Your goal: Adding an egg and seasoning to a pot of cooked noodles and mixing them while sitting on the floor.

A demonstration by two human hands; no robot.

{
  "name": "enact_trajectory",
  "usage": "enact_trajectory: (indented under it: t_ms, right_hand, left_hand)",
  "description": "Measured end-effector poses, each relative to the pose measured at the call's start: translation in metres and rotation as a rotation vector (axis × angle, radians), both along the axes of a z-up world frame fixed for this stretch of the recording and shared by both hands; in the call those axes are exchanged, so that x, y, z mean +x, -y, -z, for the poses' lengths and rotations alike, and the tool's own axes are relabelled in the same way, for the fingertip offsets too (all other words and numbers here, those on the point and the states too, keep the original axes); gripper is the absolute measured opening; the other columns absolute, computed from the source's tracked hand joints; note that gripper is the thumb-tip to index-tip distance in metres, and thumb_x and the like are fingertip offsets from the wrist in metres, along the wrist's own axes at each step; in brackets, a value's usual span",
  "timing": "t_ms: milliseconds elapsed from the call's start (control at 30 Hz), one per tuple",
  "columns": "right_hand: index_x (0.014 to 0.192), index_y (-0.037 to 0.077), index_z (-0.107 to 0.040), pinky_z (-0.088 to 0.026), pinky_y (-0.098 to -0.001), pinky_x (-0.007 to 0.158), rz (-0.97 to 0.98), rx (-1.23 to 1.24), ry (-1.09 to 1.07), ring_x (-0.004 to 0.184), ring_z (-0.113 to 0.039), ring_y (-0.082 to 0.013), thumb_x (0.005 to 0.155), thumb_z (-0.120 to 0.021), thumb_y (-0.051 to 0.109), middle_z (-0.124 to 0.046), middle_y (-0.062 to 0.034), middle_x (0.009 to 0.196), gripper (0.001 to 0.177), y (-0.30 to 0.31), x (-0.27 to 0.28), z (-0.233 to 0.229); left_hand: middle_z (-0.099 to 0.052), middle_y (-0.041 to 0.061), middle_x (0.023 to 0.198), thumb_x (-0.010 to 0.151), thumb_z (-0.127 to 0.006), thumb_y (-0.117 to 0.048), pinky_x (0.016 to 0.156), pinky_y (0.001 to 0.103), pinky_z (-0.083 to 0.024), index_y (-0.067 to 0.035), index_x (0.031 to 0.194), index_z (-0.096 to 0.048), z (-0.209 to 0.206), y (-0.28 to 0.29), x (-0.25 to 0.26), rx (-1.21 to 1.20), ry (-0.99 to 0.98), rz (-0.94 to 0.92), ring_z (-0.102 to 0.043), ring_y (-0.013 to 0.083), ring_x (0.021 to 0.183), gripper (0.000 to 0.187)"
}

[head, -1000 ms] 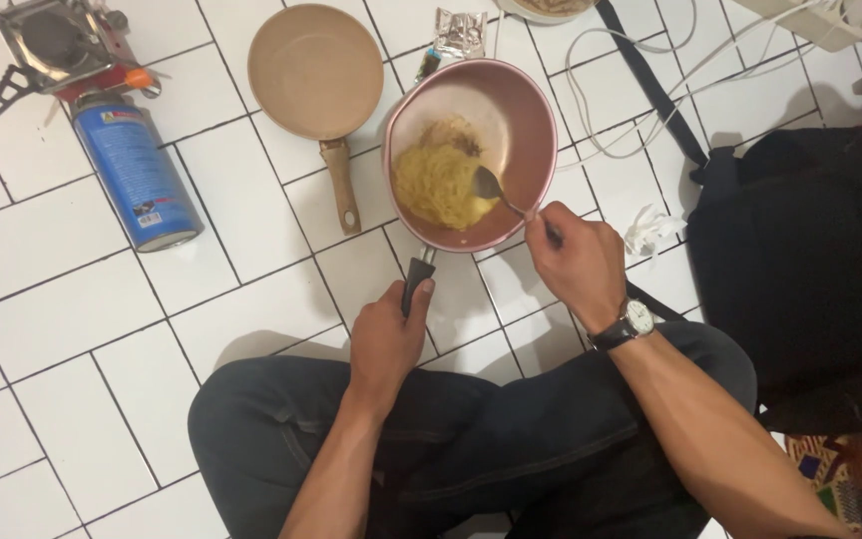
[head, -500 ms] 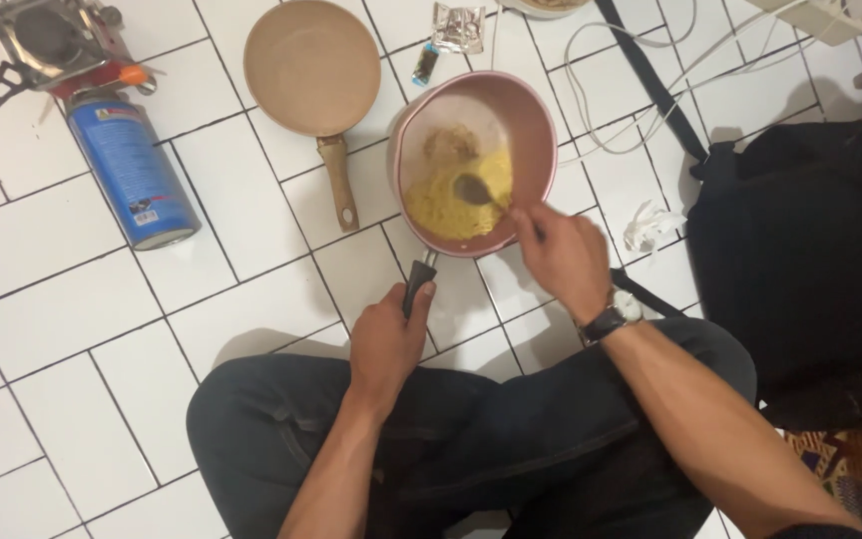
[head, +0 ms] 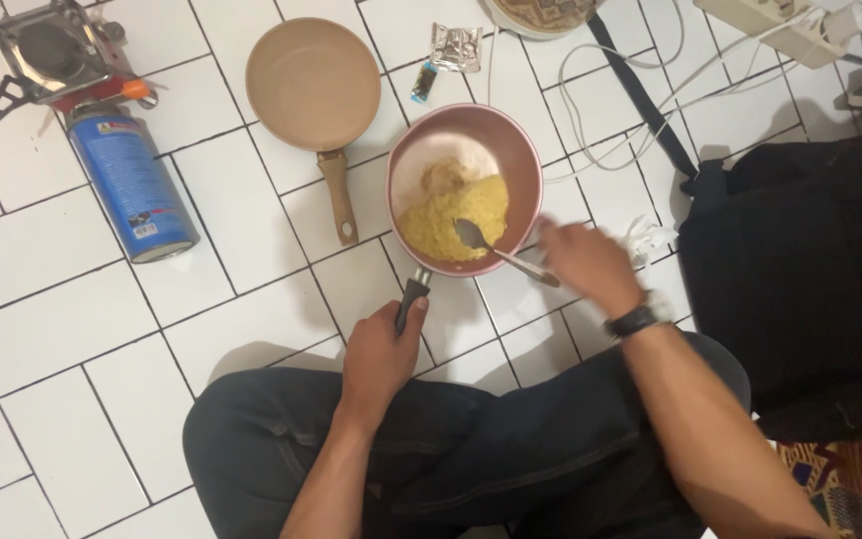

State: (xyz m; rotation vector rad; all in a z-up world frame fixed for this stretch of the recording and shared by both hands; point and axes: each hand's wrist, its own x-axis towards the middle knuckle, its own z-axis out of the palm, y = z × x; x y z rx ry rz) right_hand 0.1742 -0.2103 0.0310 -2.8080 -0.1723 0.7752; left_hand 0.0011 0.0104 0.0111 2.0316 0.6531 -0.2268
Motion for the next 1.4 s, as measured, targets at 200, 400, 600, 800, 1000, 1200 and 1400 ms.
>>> enact_trajectory:
  t_ms: [200,400,600,800,1000,1200,1400]
  right_hand:
    - [0.100,0.006,-0.077,-0.055,-0.0452,0.079,-0.178,0.243,0.335,0.091,-0.072,-0.0362,0.094,-0.066,0.036,-0.075,-0.0171,0.096,0.033,0.018,0.120,0.054]
    - [0.128,0.004,-0.068,-0.051,-0.0475,0.098,-0.509,0.491,0.689,0.115,-0.063,-0.0419,0.097,-0.062,0.006,-0.068,-0.0228,0.130,0.032,-0.074,0.221,0.113]
    - [0.117,0.002,-0.066,-0.047,-0.0529,0.081,-0.493,0.283,0.564,0.102,-0.060,-0.0449,0.084,-0.072,0.014,-0.065,-0.0240,0.108,0.035,-0.120,0.240,0.118]
    - [0.117,0.017,-0.073,-0.049,-0.0524,0.094,-0.379,0.111,0.416,0.112,-0.061,-0.0381,0.107,-0.060,0.018,-0.065,-0.0172,0.120,0.017,-0.101,0.233,0.129]
    - [0.117,0.010,-0.073,-0.046,-0.0549,0.086,-0.503,0.309,0.673,0.112,-0.054,-0.0454,0.076,-0.085,0.030,-0.061,-0.0231,0.117,0.047,-0.102,0.221,0.130]
    - [0.106,0.010,-0.069,-0.056,-0.0431,0.082,-0.246,0.261,0.353,0.090,-0.071,-0.0275,0.085,-0.082,0.025,-0.073,-0.0062,0.094,0.029,-0.079,0.220,0.129]
    - [0.119,0.003,-0.065,-0.056,-0.0264,0.070,-0.071,0.844,0.281,0.081,-0.069,-0.0112,0.096,-0.076,0.008,-0.072,-0.0070,0.092,0.027,-0.049,0.126,0.012]
  left_hand:
    - [-0.062,0.026,0.063,0.097,-0.056,-0.049,0.061,0.055,-0.046,0.000,0.079,-0.067,0.002,-0.007,-0.003,-0.068,-0.064,0.000,-0.063,0.0474,0.066,0.054]
    - [-0.063,0.028,0.064,0.093,-0.059,-0.053,0.062,0.054,-0.049,0.001,0.077,-0.068,0.001,-0.026,-0.001,-0.077,-0.171,0.049,-0.066,0.0474,0.067,0.058]
    - [-0.067,0.027,0.066,0.092,-0.059,-0.056,0.067,0.052,-0.053,0.000,0.082,-0.070,-0.006,-0.034,0.005,-0.136,-0.365,0.114,-0.069,0.0459,0.072,0.058]
    - [-0.071,0.023,0.074,0.093,-0.056,-0.060,0.072,0.052,-0.054,-0.004,0.098,-0.071,-0.020,-0.035,0.004,-0.030,-0.261,0.149,-0.070,0.0435,0.080,0.058]
    - [-0.075,0.014,0.084,0.090,-0.061,-0.054,0.072,0.045,-0.056,-0.009,0.114,-0.067,-0.016,-0.035,-0.005,-0.062,-0.229,-0.035,-0.073,0.0331,0.081,0.051]
    - [-0.067,0.016,0.085,0.090,-0.078,-0.033,0.074,0.038,-0.054,-0.002,0.092,-0.062,-0.020,-0.032,-0.004,0.159,0.054,-0.320,-0.067,0.0322,0.080,0.035]
    - [-0.071,0.011,0.094,0.092,-0.075,-0.022,0.080,0.036,-0.056,-0.002,0.106,-0.065,-0.049,-0.032,0.045,-0.076,0.480,-0.151,-0.072,0.0258,0.089,0.026]
